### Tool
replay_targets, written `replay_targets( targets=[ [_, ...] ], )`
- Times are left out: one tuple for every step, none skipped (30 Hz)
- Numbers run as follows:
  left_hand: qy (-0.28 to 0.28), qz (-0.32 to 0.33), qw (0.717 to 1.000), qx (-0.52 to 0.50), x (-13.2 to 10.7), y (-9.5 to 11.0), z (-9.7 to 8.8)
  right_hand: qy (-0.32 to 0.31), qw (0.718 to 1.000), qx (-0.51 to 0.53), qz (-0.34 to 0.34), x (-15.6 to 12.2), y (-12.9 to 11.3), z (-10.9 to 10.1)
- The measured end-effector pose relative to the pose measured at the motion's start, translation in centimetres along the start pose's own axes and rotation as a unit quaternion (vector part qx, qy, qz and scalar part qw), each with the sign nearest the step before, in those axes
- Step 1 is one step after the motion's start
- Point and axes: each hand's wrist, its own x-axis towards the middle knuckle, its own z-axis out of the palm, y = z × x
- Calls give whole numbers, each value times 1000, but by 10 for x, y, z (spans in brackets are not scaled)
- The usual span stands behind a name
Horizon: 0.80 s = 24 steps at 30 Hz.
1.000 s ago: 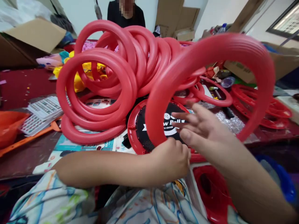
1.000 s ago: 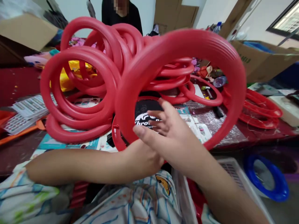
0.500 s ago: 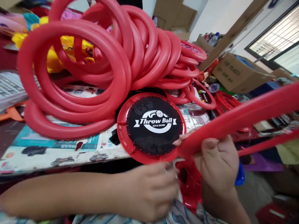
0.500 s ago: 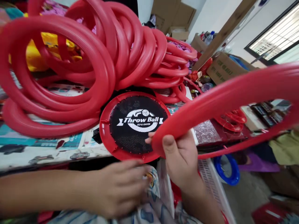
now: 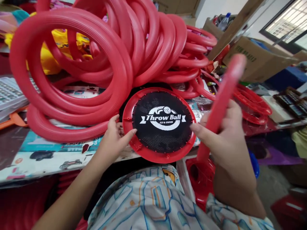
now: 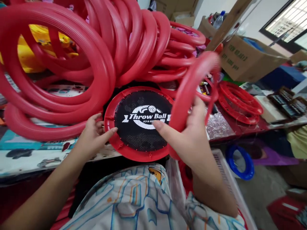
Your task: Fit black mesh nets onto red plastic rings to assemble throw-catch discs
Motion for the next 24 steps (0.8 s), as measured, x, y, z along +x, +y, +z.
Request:
replay_targets(
  targets=[
    [-7, 0, 1000, -29, -1, 4, 1, -43, 999, -1, 13, 2, -3, 5],
    [-22, -3, 998, -65, -4, 10, 1, -77, 997, 3, 23, 3, -5, 9],
    [-42, -11, 993, -107, -7, 15, 2, -106, 994, 7, 28, 4, -6, 12],
    [-67, -24, 985, -155, -11, 21, 3, -121, 992, -3, 22, 5, -6, 16],
    [-91, -42, 974, -203, -16, 27, 5, -130, 991, -26, 9, 7, -7, 18],
    [-110, -61, 961, -246, -21, 32, 8, -139, 988, -60, -7, 8, -8, 20],
    [-129, -76, 947, -284, -25, 37, 11, -149, 983, -101, -24, 9, -10, 22],
    [-150, -86, 933, -315, -29, 40, 16, -160, 976, -140, -42, 11, -12, 23],
    [-181, -92, 916, -347, -33, 42, 21, -169, 968, -176, -58, 13, -16, 24],
    [-218, -94, 895, -379, -36, 44, 26, -178, 960, -205, -72, 14, -19, 24],
    [-253, -95, 873, -407, -38, 44, 32, -186, 952, -229, -80, 16, -23, 25],
    [-280, -93, 853, -430, -40, 44, 38, -195, 946, -245, -83, 16, -26, 25],
    [-296, -91, 840, -446, -42, 43, 44, -205, 942, -255, -81, 16, -29, 24],
    [-301, -88, 832, -458, -43, 42, 49, -216, 939, -258, -76, 14, -29, 22],
    [-300, -83, 828, -467, -44, 40, 53, -229, 937, -255, -69, 12, -29, 19],
    [-298, -78, 824, -475, -45, 39, 57, -241, 936, -248, -65, 9, -27, 15],
    [-298, -72, 820, -483, -46, 38, 60, -250, 936, -241, -64, 4, -24, 9],
    [-300, -67, 815, -492, -47, 37, 62, -259, 934, -236, -67, -1, -20, 3],
    [-301, -64, 809, -501, -47, 37, 64, -267, 931, -237, -73, -6, -16, -5],
    [-301, -62, 804, -509, -47, 37, 65, -275, 927, -245, -78, -11, -12, -13],
    [-298, -62, 801, -516, -47, 38, 67, -281, 923, -249, -82, -16, -8, -20],
    [-293, -60, 800, -520, -47, 39, 68, -283, 921, -255, -85, -21, -4, -27],
    [-288, -58, 802, -521, -47, 41, 69, -280, 920, -259, -91, -25, 0, -32],
    [-285, -55, 804, -518, -47, 42, 71, -273, 920, -262, -99, -29, 2, -36]
  ],
)
